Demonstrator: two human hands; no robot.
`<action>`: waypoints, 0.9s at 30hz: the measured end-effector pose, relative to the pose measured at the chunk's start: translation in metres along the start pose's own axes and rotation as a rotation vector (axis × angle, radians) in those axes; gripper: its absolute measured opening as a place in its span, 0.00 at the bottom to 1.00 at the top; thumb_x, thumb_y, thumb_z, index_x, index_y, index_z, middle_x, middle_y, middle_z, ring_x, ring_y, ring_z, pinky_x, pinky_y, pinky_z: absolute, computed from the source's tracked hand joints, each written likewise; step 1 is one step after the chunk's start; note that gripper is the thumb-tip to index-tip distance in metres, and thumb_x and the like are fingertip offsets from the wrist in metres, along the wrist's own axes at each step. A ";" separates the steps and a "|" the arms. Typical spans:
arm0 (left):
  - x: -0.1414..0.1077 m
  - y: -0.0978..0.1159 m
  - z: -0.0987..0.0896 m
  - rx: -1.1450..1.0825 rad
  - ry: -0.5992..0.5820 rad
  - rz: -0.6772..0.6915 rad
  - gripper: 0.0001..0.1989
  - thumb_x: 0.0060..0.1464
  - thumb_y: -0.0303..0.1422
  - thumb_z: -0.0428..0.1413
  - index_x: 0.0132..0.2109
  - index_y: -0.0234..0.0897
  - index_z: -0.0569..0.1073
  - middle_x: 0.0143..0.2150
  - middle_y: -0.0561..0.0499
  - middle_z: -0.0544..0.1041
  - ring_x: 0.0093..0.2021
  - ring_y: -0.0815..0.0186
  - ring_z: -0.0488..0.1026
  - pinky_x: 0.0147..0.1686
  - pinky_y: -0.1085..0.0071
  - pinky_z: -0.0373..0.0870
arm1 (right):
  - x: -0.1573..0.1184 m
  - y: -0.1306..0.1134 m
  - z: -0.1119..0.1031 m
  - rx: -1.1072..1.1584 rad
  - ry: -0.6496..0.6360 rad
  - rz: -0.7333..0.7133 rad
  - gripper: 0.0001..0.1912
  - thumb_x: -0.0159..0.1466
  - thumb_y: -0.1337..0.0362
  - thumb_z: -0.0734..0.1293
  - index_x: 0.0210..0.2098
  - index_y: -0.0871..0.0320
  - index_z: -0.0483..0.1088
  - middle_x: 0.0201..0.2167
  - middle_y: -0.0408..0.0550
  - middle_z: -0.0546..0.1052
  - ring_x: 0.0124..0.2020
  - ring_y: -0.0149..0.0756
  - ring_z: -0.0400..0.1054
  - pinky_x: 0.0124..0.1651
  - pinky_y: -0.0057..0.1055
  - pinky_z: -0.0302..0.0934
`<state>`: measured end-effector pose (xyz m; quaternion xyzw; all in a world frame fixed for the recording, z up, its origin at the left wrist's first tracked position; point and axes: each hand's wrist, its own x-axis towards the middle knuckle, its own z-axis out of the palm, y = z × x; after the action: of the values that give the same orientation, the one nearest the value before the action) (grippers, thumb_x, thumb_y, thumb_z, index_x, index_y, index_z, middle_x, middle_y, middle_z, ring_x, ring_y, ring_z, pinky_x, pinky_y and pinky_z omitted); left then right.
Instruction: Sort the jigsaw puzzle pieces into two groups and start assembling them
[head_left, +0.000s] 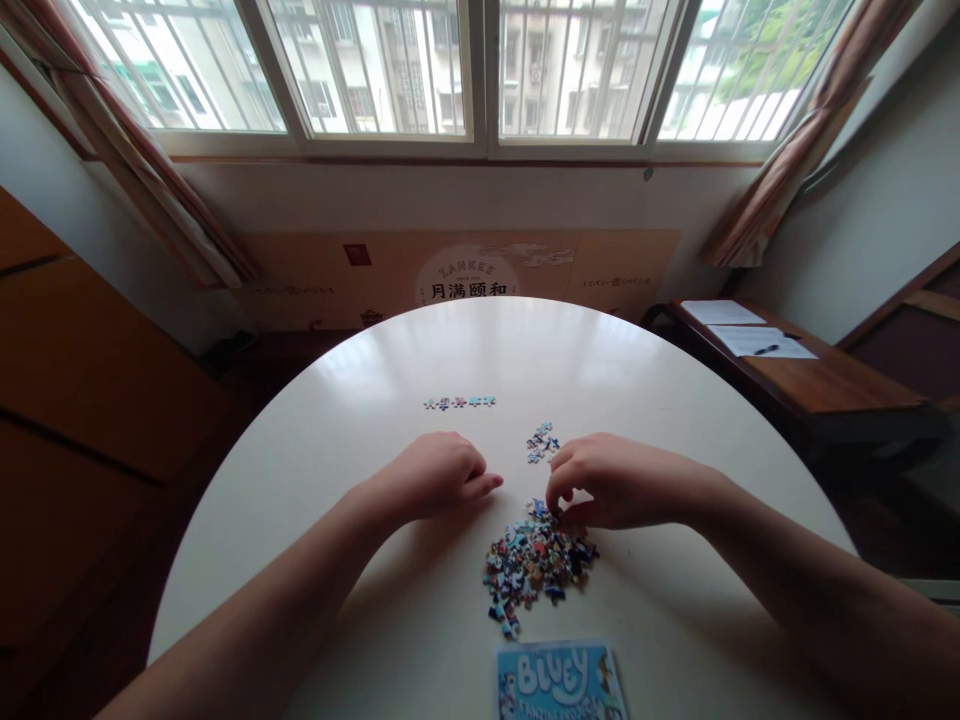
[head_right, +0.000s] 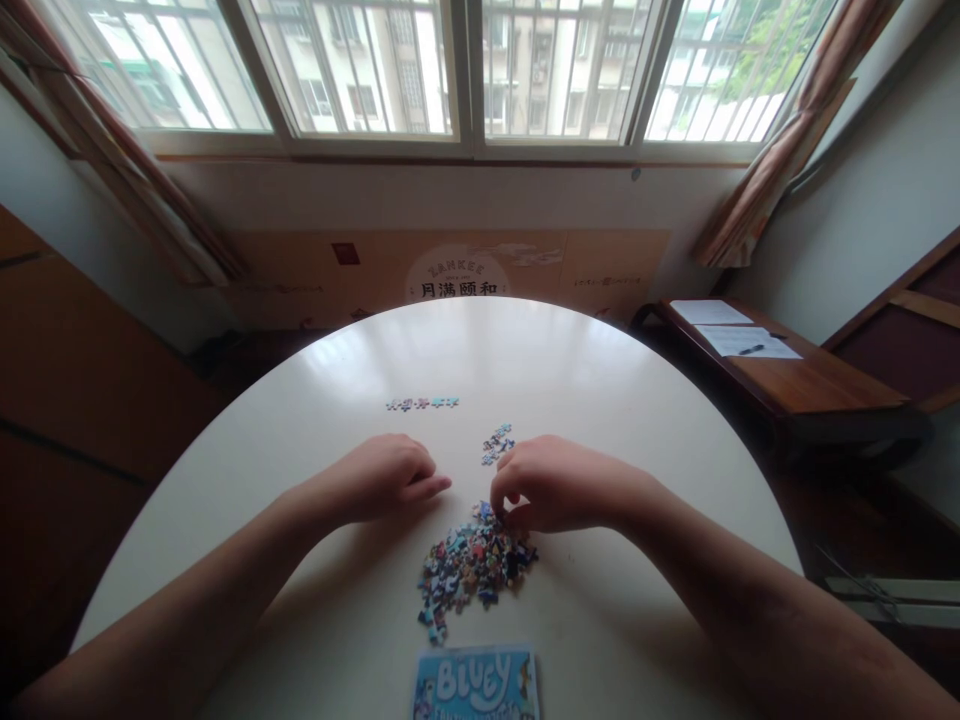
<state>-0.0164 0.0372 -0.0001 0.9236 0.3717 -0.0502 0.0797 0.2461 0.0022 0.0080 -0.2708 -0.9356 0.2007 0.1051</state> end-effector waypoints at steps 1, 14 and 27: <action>0.000 0.000 0.000 0.001 0.001 -0.001 0.25 0.66 0.43 0.47 0.23 0.39 0.73 0.25 0.49 0.74 0.25 0.65 0.64 0.30 0.67 0.58 | 0.000 0.000 0.000 0.000 -0.005 0.005 0.09 0.60 0.71 0.70 0.34 0.50 0.80 0.29 0.40 0.79 0.30 0.31 0.70 0.35 0.29 0.61; -0.001 0.000 0.002 -0.077 0.051 0.045 0.25 0.66 0.42 0.48 0.22 0.37 0.68 0.22 0.51 0.70 0.24 0.68 0.60 0.28 0.68 0.55 | -0.001 0.005 -0.013 0.410 -0.077 0.022 0.03 0.61 0.69 0.70 0.35 0.57 0.77 0.30 0.42 0.79 0.30 0.29 0.72 0.35 0.25 0.66; -0.004 0.019 0.004 -0.482 0.334 0.062 0.11 0.64 0.38 0.54 0.40 0.39 0.78 0.38 0.50 0.79 0.33 0.68 0.72 0.35 0.70 0.66 | 0.014 0.016 0.019 0.319 0.362 0.062 0.06 0.66 0.66 0.69 0.41 0.57 0.79 0.30 0.45 0.79 0.28 0.28 0.70 0.31 0.27 0.66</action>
<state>-0.0059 0.0201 -0.0009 0.8843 0.3526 0.1948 0.2360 0.2355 0.0160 -0.0148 -0.3108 -0.8492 0.2972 0.3064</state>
